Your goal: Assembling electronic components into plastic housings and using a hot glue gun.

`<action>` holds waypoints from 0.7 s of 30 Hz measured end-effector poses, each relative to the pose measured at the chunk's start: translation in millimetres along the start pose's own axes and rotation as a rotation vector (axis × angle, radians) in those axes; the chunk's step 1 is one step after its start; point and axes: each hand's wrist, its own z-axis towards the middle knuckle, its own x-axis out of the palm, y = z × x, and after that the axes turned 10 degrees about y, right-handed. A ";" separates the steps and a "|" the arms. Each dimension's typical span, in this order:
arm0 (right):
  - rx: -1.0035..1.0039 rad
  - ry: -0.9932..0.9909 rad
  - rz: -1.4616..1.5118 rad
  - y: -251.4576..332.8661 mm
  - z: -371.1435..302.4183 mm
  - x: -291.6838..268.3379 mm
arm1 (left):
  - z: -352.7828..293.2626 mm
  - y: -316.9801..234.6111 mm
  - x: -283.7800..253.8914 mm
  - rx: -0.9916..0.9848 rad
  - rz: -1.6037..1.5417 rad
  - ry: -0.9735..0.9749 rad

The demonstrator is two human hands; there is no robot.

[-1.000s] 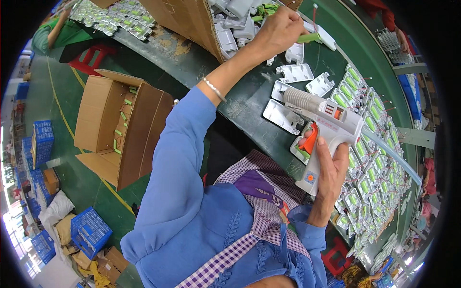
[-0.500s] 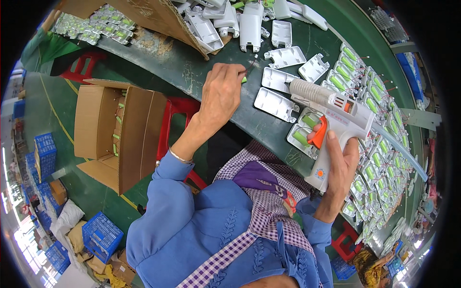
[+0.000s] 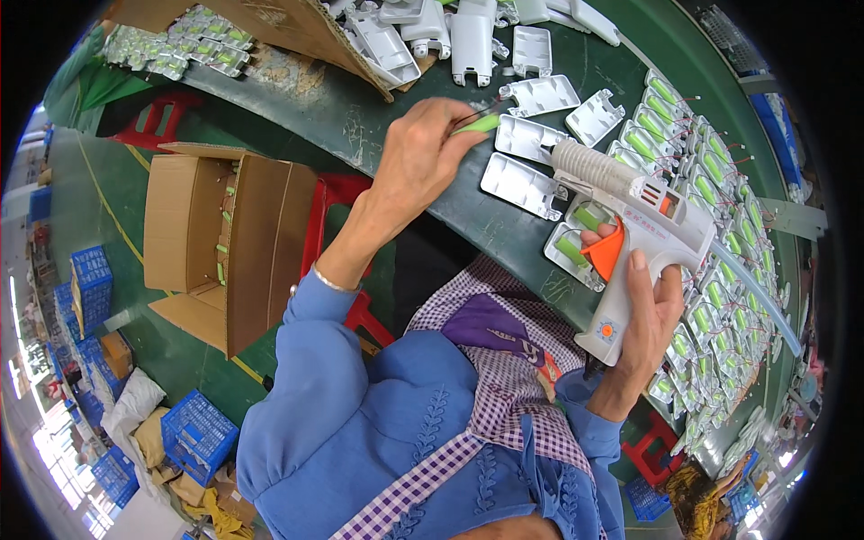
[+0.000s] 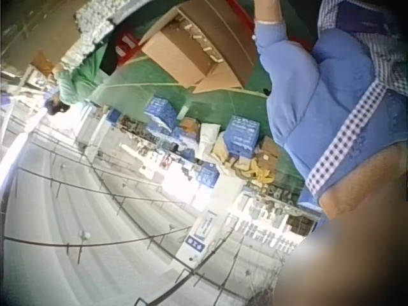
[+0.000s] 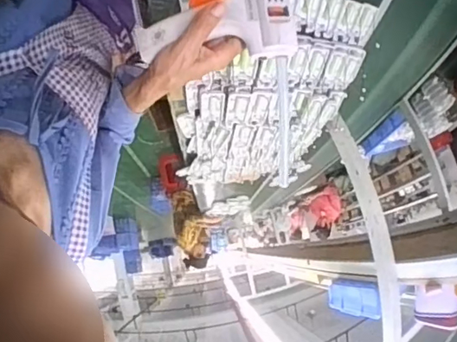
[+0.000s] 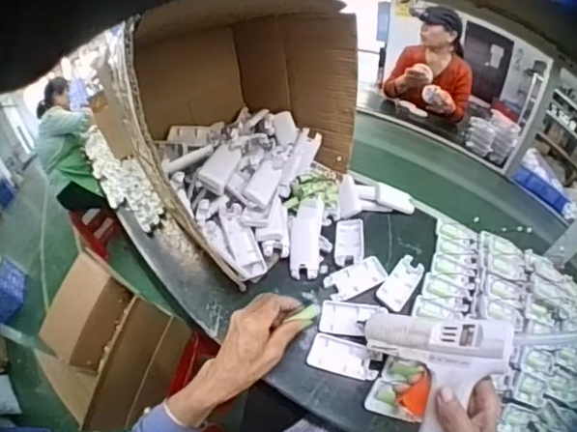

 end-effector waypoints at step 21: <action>-0.020 -0.004 -0.008 11.3 -3.5 2.5 | 41.7 0.8 41.8 0.171 0.255 0.277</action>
